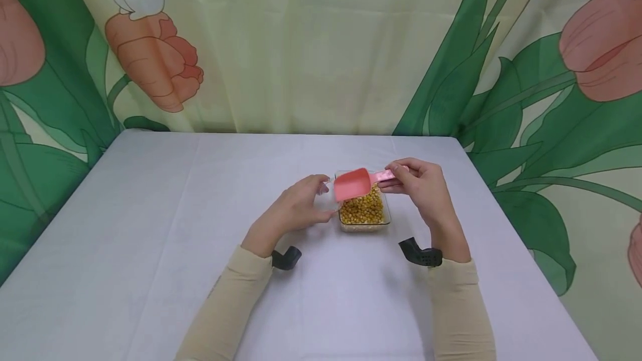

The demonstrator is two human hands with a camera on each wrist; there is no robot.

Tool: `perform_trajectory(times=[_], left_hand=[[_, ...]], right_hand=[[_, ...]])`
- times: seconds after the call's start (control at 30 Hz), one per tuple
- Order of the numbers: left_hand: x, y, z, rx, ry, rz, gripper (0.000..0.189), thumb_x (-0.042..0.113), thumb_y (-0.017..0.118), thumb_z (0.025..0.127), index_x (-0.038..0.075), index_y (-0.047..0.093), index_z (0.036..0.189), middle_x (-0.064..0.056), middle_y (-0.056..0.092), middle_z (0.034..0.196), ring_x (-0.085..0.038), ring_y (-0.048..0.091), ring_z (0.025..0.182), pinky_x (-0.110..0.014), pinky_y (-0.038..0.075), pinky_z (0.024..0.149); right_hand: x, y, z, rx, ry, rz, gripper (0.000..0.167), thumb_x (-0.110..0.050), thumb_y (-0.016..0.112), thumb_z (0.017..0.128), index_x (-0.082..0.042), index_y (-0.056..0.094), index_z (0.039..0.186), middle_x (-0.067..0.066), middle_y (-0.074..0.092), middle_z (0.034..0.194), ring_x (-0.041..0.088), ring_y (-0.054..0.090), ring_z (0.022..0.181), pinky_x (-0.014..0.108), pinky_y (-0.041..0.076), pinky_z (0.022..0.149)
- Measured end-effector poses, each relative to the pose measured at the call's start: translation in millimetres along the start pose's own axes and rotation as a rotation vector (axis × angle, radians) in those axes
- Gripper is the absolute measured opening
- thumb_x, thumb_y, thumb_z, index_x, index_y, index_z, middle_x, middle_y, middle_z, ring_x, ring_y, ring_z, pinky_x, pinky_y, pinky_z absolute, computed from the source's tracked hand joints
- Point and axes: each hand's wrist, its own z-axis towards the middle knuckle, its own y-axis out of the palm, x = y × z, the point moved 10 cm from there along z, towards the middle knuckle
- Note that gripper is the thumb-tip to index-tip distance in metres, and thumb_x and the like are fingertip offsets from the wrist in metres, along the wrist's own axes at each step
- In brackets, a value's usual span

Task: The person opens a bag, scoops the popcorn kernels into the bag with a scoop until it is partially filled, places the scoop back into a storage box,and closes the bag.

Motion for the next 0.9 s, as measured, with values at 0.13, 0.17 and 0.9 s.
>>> perform_trajectory(times=[0.13,0.17,0.9], left_hand=[[-1.4,1.1,0.9,-0.004,-0.017,-0.006,0.074,0.038,0.078,0.082,0.009,0.046,0.142,-0.003,0.065,0.121,-0.019,0.060,0.112,-0.039,0.052,0.096],[-1.8,1.3,1.0,-0.005,-0.022,-0.007,0.074,0.038,0.078,0.082,0.009,0.046,0.142,-0.002,0.064,0.121,-0.019,0.060,0.112,-0.039,0.051,0.096],[-1.9,1.7,0.7,-0.005,-0.019,0.005,0.076,0.040,0.078,0.081,0.009,0.045,0.142,-0.002,0.065,0.121,-0.019,0.061,0.113,-0.040,0.051,0.097]], right_hand=[[-0.8,-5.0,-0.4,0.010,-0.007,0.020,0.040,-0.027,0.059,0.100,0.008,0.062,0.117,0.007,0.074,0.093,0.014,0.076,0.081,0.029,0.059,0.077],[-0.8,-6.2,-0.6,0.013,-0.008,0.024,0.039,-0.027,0.059,0.100,0.008,0.062,0.117,0.006,0.073,0.094,0.014,0.076,0.081,0.029,0.059,0.077],[10.4,-31.9,-3.5,0.160,0.067,-0.161,0.039,-0.030,0.056,0.101,0.003,0.064,0.120,0.025,0.070,0.107,0.008,0.075,0.077,0.022,0.058,0.074]])
